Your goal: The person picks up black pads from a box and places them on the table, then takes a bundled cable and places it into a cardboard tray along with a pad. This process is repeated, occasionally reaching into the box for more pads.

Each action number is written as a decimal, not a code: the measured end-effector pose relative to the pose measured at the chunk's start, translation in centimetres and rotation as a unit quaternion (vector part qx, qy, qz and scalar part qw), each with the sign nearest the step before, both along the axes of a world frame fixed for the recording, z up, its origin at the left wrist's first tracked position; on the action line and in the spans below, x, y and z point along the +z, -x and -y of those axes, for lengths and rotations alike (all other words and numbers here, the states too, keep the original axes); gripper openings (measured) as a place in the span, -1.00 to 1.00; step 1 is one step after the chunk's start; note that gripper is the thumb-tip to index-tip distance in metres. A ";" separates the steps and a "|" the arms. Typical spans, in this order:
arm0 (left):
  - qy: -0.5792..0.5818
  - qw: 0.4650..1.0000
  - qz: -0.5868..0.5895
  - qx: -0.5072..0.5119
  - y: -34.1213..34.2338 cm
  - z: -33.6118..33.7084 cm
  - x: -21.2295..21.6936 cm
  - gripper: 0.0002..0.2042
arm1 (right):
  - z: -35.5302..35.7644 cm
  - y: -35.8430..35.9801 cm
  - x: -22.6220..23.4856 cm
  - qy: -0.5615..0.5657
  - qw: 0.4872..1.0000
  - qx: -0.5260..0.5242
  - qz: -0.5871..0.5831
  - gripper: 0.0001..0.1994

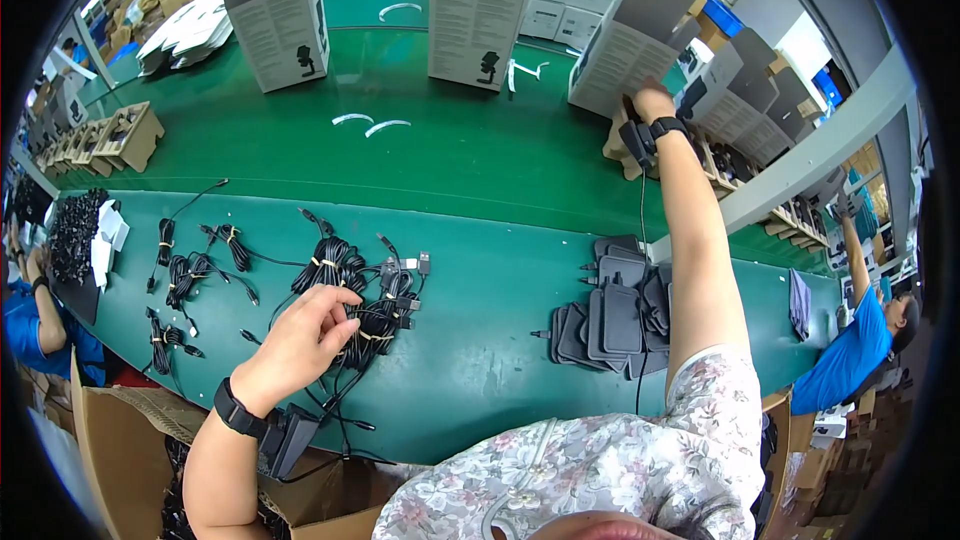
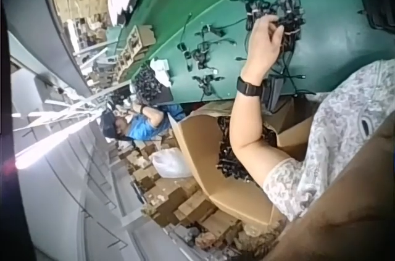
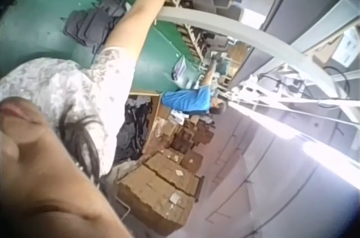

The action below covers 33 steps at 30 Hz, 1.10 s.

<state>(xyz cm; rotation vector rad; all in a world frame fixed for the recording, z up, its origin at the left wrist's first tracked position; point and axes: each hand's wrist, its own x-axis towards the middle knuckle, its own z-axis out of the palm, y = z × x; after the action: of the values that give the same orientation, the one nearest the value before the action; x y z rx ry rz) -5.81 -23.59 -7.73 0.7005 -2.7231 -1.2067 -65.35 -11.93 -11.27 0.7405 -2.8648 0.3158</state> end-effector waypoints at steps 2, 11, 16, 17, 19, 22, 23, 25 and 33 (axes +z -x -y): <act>0.005 1.000 0.001 0.013 -0.2 0.1 -0.2 -0.78 | 0.8 0.2 -2.5 0.063 0.998 0.004 0.002 -0.59; 0.018 0.999 -0.043 -0.001 0.3 1.1 -2.0 -0.81 | -2.3 11.4 -9.4 -0.172 0.965 0.103 -0.166 -0.66; 0.060 0.998 -0.025 0.015 -0.1 1.0 -2.3 -0.81 | -2.0 4.8 -6.3 -0.093 0.963 0.097 -0.232 -0.76; 0.065 0.997 -0.028 0.026 -0.3 1.0 -2.5 -0.81 | -3.0 6.8 -7.2 -0.080 0.975 0.083 -0.189 -0.74; 0.061 0.998 -0.017 0.006 -0.3 1.4 -3.0 -0.80 | -2.9 6.5 -8.0 -0.041 0.987 0.067 -0.142 -0.67; 0.064 0.998 -0.004 0.017 0.0 1.4 -3.0 -0.80 | -3.4 4.9 -7.8 0.002 0.984 0.090 -0.153 -0.64; 0.064 0.998 0.007 0.009 -0.1 1.5 -2.9 -0.80 | -3.5 4.6 -7.6 0.013 0.982 0.103 -0.158 -0.65; 0.086 0.996 0.002 0.018 -0.5 1.8 -3.5 -0.79 | -2.6 -0.4 -5.5 -0.030 0.977 0.127 -0.168 -0.65; 0.149 0.988 -0.032 -0.029 -0.1 2.3 -4.1 -0.78 | -8.8 -17.9 -1.7 0.010 0.942 0.251 -0.221 -0.48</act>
<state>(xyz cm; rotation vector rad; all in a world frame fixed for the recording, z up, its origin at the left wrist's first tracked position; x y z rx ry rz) -5.70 -25.85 -11.88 0.5388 -2.7992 -0.7869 -47.44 -3.12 -12.99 1.3431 -2.2206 0.2020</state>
